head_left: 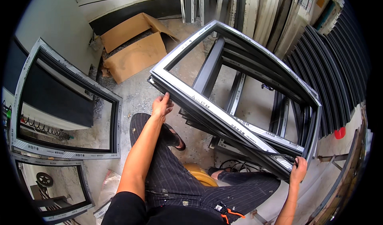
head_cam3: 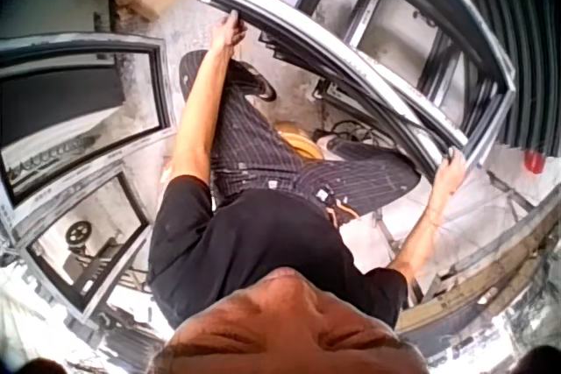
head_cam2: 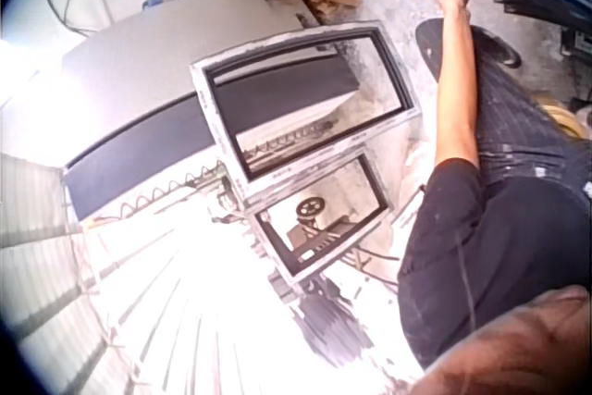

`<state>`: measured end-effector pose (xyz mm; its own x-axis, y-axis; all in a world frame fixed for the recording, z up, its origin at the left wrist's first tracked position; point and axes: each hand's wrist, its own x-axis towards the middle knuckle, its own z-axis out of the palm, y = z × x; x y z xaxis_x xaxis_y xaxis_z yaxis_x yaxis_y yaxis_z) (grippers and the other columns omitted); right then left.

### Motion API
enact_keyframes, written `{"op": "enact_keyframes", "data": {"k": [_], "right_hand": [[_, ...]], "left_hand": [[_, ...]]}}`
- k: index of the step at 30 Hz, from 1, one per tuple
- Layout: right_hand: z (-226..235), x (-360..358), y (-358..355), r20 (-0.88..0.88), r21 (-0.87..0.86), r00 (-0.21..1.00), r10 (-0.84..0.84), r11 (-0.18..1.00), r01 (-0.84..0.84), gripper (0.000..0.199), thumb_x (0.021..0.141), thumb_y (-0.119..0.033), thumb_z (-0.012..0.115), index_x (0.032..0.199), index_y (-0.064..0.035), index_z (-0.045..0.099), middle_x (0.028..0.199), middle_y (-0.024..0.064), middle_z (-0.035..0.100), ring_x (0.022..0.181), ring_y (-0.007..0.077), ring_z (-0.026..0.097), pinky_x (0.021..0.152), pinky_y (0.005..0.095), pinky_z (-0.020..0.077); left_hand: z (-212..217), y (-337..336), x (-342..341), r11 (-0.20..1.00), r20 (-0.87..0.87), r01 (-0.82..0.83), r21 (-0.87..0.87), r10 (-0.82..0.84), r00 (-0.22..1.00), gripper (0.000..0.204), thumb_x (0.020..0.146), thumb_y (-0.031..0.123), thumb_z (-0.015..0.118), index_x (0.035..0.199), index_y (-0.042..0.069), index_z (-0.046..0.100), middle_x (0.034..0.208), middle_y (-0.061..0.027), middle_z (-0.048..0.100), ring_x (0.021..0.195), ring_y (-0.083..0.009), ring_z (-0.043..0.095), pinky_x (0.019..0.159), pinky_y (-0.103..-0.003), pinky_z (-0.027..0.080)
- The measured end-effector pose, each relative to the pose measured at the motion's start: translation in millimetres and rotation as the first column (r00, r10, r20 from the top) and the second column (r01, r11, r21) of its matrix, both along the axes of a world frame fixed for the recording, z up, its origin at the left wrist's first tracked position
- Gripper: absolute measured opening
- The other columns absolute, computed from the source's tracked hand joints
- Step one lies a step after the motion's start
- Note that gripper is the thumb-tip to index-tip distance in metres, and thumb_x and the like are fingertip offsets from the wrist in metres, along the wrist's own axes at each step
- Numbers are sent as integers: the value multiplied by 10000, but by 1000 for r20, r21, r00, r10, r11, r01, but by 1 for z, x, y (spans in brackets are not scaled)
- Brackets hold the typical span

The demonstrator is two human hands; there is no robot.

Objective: The person sits on the floor assembling a metal window frame. They insert a rubber seal into the frame's groove, use pliers to cut the seal, and fit additional metal corner pieces to complete the frame assembly.

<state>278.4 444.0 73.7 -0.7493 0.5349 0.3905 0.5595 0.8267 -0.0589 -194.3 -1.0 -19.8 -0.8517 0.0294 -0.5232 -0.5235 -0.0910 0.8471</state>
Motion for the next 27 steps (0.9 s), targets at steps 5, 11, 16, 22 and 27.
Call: {"op": "enact_keyframes", "data": {"k": [5,11,16,22,27], "right_hand": [[-11,-9,-5,-110,-212,992,-55,977,31,201,794,39,594,990,1,618,954,141,635,920,325,592,826,389,463],[-16,-3,-1,-139,-303,988,-74,952,29,158,810,8,572,959,24,622,902,142,628,840,298,602,776,350,469],[-12,-7,-5,-175,-315,981,-85,949,26,138,836,2,569,954,42,629,883,149,633,807,272,613,757,321,475],[-12,-11,-8,-189,-266,979,-72,964,19,109,858,-53,583,912,33,622,852,163,619,794,338,590,729,367,459],[-21,-5,-1,-221,-246,973,-64,969,8,112,849,-49,582,915,29,627,844,161,618,786,336,592,722,364,461]], "left_hand": [[-18,-15,-35,993,-152,-105,-55,95,984,266,932,285,600,969,23,573,795,-66,616,662,-172,617,565,-278,527],[-8,-16,-44,991,-26,-135,12,135,990,263,928,288,599,919,27,582,737,-71,612,609,-182,615,531,-281,522],[4,-14,-33,987,60,-128,101,122,991,329,923,330,617,994,14,565,807,-73,610,736,-199,618,640,-321,534],[-8,-21,-16,969,19,49,241,-56,998,344,895,299,670,1054,15,561,831,-61,619,802,-185,629,687,-305,539],[-4,-14,-14,994,49,49,102,-54,997,327,890,302,676,1033,28,568,852,-62,628,771,-175,622,668,-287,519]]}}
